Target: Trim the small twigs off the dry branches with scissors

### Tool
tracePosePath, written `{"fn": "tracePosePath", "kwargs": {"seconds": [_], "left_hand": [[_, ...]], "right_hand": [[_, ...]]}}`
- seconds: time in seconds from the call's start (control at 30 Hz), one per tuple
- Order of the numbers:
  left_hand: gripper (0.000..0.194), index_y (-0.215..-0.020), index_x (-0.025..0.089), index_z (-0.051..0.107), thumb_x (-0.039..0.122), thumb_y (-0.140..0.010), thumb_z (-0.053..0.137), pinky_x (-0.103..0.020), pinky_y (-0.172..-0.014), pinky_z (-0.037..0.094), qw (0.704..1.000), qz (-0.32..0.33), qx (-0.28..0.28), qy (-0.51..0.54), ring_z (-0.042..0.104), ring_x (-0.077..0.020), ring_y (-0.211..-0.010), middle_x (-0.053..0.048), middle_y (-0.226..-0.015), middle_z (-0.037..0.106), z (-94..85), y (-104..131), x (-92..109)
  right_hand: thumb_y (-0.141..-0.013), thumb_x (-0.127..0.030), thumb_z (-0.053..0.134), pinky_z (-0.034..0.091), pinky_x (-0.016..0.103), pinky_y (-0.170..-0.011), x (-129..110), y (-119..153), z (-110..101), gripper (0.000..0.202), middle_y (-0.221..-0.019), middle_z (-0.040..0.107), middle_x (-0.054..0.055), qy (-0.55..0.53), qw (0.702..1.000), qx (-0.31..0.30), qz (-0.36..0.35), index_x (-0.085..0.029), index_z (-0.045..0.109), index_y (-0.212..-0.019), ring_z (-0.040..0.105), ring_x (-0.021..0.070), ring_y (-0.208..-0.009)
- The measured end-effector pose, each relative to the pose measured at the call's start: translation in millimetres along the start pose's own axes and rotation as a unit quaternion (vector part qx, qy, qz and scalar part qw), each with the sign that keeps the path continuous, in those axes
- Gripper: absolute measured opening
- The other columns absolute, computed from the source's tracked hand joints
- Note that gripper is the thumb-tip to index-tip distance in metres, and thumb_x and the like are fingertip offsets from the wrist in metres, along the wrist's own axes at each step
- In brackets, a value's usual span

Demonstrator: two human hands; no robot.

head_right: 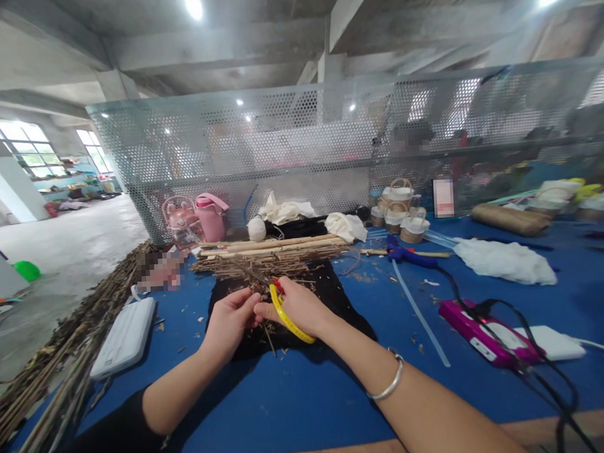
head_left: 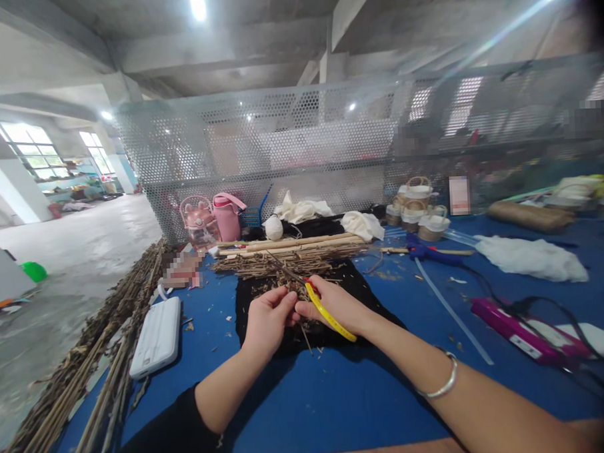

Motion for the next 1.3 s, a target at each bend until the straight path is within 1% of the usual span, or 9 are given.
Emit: {"fn": "tracePosePath", "kwargs": {"seconds": [0.23,0.33,0.43,0.57,0.7,0.83,1.0,1.17,1.3], "left_hand": [[0.030,-0.077,0.013,0.057,0.038,-0.063,0.067,-0.015,-0.043,0.040,0.999,-0.015,0.012,0.029,0.052,-0.0063,-0.047,0.001,-0.060,0.058,-0.2,0.2,-3.4],[0.029,-0.074,0.013,0.057,0.037,-0.063,0.068,-0.015,-0.043,0.039,1.000,-0.018,-0.002,0.021,0.052,-0.0063,-0.046,0.001,-0.059,0.057,1.2,0.5,-4.8],[0.028,-0.071,0.013,0.058,0.037,-0.063,0.068,-0.015,-0.042,0.038,1.000,-0.021,-0.014,0.009,0.052,-0.0064,-0.047,0.001,-0.058,0.057,3.4,1.2,-6.2],[0.028,-0.072,0.012,0.060,0.037,-0.063,0.067,-0.015,-0.043,0.039,1.000,-0.016,-0.016,0.013,0.051,-0.0062,-0.047,0.000,-0.059,0.057,4.2,1.0,-7.0],[0.029,-0.072,0.012,0.060,0.039,-0.063,0.067,-0.016,-0.044,0.039,1.000,-0.013,-0.016,0.020,0.051,-0.0065,-0.048,0.000,-0.058,0.057,3.1,-0.2,-7.6],[0.028,-0.073,0.012,0.061,0.039,-0.064,0.066,-0.015,-0.044,0.039,1.000,-0.002,-0.023,0.016,0.052,-0.0063,-0.048,0.000,-0.059,0.057,2.6,-0.2,-6.3],[0.027,-0.077,0.012,0.063,0.036,-0.066,0.065,-0.015,-0.044,0.039,1.000,-0.005,-0.013,0.012,0.051,-0.0056,-0.047,0.000,-0.060,0.057,1.8,0.9,-3.2],[0.028,-0.080,0.012,0.063,0.036,-0.066,0.065,-0.015,-0.045,0.040,1.000,-0.001,-0.006,0.012,0.051,-0.0056,-0.049,-0.001,-0.063,0.059,0.9,0.1,-0.3],[0.028,-0.076,0.012,0.062,0.038,-0.065,0.066,-0.016,-0.046,0.041,1.000,-0.008,-0.002,0.015,0.052,-0.0062,-0.049,0.000,-0.061,0.059,0.2,-0.3,-1.3]], "right_hand": [[-0.070,-0.060,0.056,0.034,0.022,-0.054,3.5,-2.6,3.0,0.044,-0.074,0.055,0.001,-0.038,0.999,-0.018,-0.008,-0.018,0.047,-0.081,0.046,0.0119,-0.063],[-0.070,-0.063,0.053,0.034,0.023,-0.054,2.2,-2.1,1.3,0.046,-0.072,0.053,0.001,-0.020,1.000,-0.009,-0.005,-0.018,0.046,-0.079,0.045,0.0121,-0.062],[-0.069,-0.062,0.055,0.034,0.022,-0.053,0.5,-1.0,0.3,0.045,-0.072,0.053,0.000,-0.014,1.000,-0.005,-0.002,-0.019,0.046,-0.080,0.046,0.0119,-0.061],[-0.067,-0.058,0.059,0.033,0.022,-0.054,-1.9,-0.4,-0.4,0.044,-0.073,0.056,0.000,-0.009,1.000,-0.006,-0.011,-0.019,0.045,-0.080,0.048,0.0118,-0.061],[-0.068,-0.059,0.058,0.031,0.021,-0.052,-3.9,0.3,-2.3,0.042,-0.070,0.055,0.000,0.030,0.999,0.013,-0.013,-0.019,0.045,-0.075,0.046,0.0117,-0.060],[-0.070,-0.058,0.056,0.031,0.021,-0.052,-4.3,0.8,-2.4,0.041,-0.068,0.055,0.000,0.037,0.999,0.025,-0.013,-0.018,0.045,-0.073,0.047,0.0116,-0.059],[-0.069,-0.058,0.057,0.030,0.021,-0.050,-0.7,-1.0,-1.8,0.041,-0.062,0.052,-0.002,0.031,0.999,0.044,-0.010,-0.018,0.045,-0.069,0.044,0.0101,-0.056],[-0.072,-0.058,0.053,0.028,0.020,-0.048,1.3,-3.2,0.0,0.041,-0.060,0.050,-0.002,0.020,0.999,0.046,-0.003,-0.018,0.046,-0.065,0.043,0.0095,-0.053],[-0.071,-0.058,0.055,0.029,0.021,-0.051,0.0,-1.1,-1.4,0.040,-0.065,0.054,-0.001,0.064,0.997,0.035,-0.006,-0.019,0.047,-0.072,0.047,0.0117,-0.058]]}}
Point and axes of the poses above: each hand's wrist, its own y-axis away from the middle knuckle, its own z-axis out of the palm, x = y × z, the point moved 7 cm from there along -y, towards the middle knuckle
